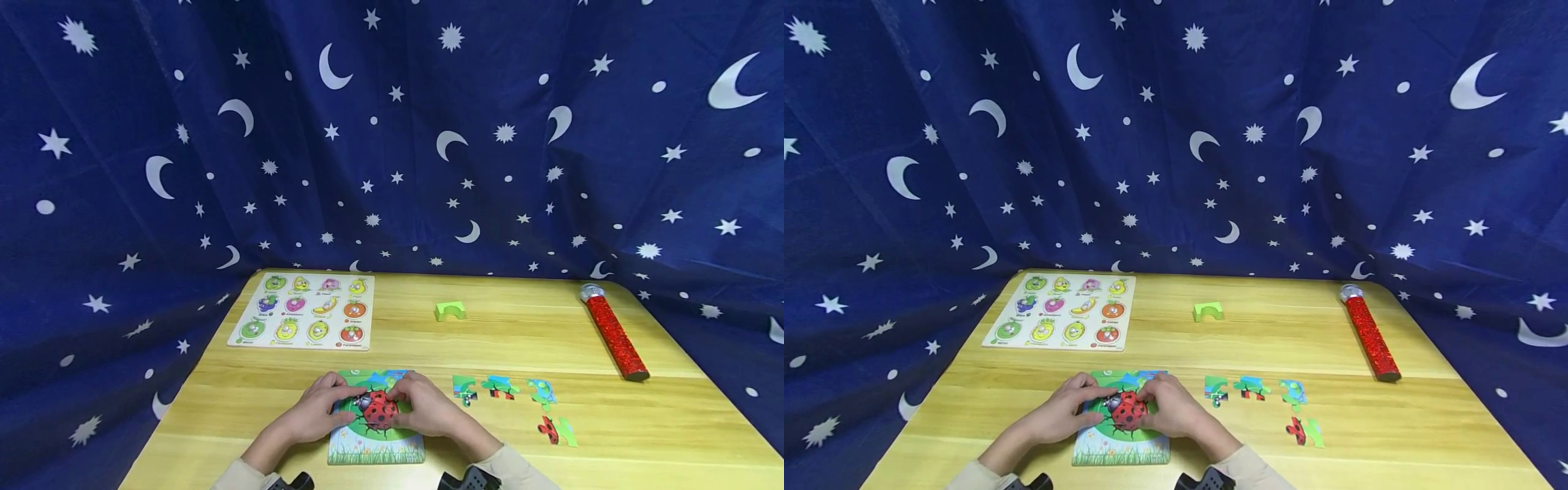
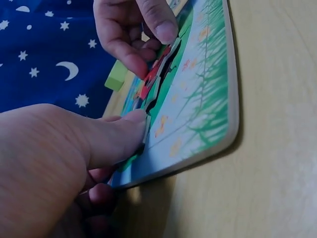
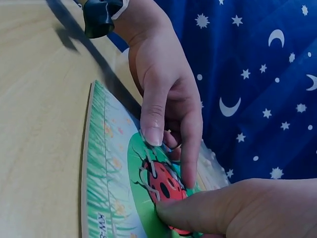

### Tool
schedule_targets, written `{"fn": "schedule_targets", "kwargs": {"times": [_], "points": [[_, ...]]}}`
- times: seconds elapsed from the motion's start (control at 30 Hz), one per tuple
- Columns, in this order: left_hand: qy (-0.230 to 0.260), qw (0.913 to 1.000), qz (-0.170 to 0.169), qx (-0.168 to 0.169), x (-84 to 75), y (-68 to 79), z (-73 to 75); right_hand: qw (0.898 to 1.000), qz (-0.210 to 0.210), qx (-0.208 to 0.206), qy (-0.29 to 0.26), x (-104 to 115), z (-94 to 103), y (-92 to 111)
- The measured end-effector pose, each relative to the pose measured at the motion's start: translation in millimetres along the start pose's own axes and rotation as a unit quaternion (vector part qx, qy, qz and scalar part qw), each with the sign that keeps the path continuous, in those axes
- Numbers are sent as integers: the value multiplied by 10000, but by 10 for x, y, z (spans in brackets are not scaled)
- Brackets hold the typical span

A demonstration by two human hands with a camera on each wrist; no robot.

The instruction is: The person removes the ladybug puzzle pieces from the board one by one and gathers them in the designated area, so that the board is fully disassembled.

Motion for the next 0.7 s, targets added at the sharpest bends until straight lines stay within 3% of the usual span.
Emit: {"fn": "schedule_targets", "kwargs": {"times": [0.4, 0.7], "points": [[-79, 9998, -83, -132, -3, -8, 14, 9998, -146, -165, -20, 3, 5, -14], [-24, 9996, -184, -226, 6, 15, 16, 9997, -131, 144, -116, -9, -12, -18]]}}
Point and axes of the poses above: each hand's wrist, its own y-axis away from the middle knuckle, its own z-axis out of the back of the hand, x = y × z, the point moved 10 cm from there along -y, towards the middle knuckle, and after that the axes turned 15 degrees about -z, right-handed, at the moved point
